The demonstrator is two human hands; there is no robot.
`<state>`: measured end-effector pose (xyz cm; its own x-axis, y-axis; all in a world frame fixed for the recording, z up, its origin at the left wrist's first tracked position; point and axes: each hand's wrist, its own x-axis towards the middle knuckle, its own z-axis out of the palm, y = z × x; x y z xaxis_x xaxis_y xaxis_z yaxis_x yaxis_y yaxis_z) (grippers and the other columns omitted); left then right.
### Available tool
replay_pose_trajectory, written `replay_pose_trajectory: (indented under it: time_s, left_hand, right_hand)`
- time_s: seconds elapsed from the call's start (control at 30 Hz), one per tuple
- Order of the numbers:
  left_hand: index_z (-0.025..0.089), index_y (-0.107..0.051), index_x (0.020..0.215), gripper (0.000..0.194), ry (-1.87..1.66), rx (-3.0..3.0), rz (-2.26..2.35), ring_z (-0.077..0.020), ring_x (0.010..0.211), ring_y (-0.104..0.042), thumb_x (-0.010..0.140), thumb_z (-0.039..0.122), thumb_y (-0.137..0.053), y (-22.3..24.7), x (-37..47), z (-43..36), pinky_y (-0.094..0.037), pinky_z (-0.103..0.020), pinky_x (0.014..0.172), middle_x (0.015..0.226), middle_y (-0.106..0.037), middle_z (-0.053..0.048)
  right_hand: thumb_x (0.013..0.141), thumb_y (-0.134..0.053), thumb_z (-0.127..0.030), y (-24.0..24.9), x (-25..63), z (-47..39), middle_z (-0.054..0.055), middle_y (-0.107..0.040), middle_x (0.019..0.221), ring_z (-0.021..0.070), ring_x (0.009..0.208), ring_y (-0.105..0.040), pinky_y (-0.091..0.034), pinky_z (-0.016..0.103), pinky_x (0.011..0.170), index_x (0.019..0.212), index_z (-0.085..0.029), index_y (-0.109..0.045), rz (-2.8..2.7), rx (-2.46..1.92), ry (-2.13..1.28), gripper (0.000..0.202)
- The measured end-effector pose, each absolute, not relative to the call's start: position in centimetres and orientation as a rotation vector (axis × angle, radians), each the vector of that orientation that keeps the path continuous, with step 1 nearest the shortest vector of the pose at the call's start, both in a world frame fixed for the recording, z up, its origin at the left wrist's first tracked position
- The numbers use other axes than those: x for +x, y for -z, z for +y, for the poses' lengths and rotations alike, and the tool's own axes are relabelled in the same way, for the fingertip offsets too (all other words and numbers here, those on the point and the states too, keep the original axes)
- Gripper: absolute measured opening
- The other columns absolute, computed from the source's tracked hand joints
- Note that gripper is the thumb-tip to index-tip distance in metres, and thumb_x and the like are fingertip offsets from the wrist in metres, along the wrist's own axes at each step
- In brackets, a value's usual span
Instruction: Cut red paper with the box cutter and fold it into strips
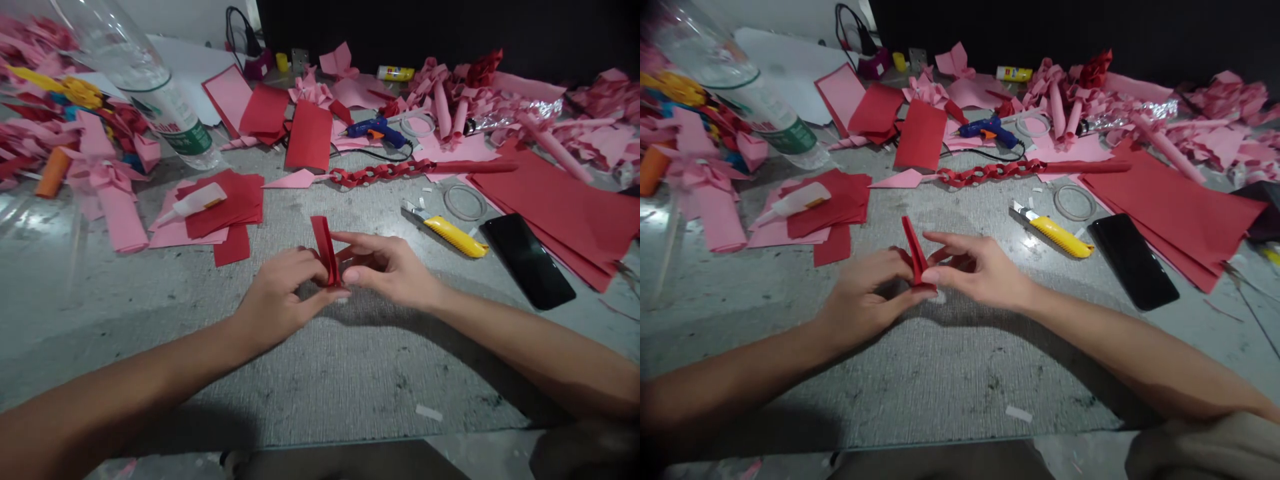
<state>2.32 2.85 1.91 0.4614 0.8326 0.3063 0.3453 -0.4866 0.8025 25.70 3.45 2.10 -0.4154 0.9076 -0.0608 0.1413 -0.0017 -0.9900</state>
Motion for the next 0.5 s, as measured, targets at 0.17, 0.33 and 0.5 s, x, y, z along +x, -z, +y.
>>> replay_pose_trajectory:
  time_s: [0.17, 0.33, 0.5]
  left_hand:
    - [0.027, -0.075, 0.084, 0.022, -0.935, 1.999, 0.88, -0.0199, 0.09, -0.068, 0.095, 0.044, -0.084, -2.09, 2.12, 2.94, -0.051, -0.036, 0.083, 0.095, -0.075, -0.001]
    - [0.022, -0.063, 0.073, 0.032, -0.89, 1.948, 0.91, -0.0179, 0.091, -0.068, 0.095, 0.032, -0.084, -2.3, 2.29, 3.26, -0.052, -0.034, 0.085, 0.098, -0.072, -0.001]
    - [0.02, -0.062, 0.077, 0.032, -0.87, 2.104, 0.84, -0.0183, 0.097, -0.068, 0.093, 0.032, -0.087, -1.46, 2.36, 3.19, -0.051, -0.035, 0.089, 0.1, -0.069, -0.001]
  right_hand:
    - [0.097, -0.081, -0.049, -1.85, 25.9, 3.59, 0.006, -0.082, 0.109, 0.0136, 0.076, -0.069, -0.057, 0.026, 0.066, 0.163, -0.024, -0.056, -1.574, -1.057, -1.511, 0.075]
    - [0.098, -0.079, -0.055, -1.64, 25.99, 3.88, 0.007, -0.077, 0.133, 0.0153, 0.09, -0.072, -0.059, 0.025, 0.067, 0.175, -0.033, -0.032, -1.447, -0.958, -1.573, 0.093]
    - [0.095, -0.085, -0.046, -1.86, 25.75, 3.56, 0.007, -0.077, 0.127, 0.019, 0.103, -0.074, -0.061, 0.028, 0.076, 0.173, -0.033, -0.035, -1.561, -0.979, -1.505, 0.092]
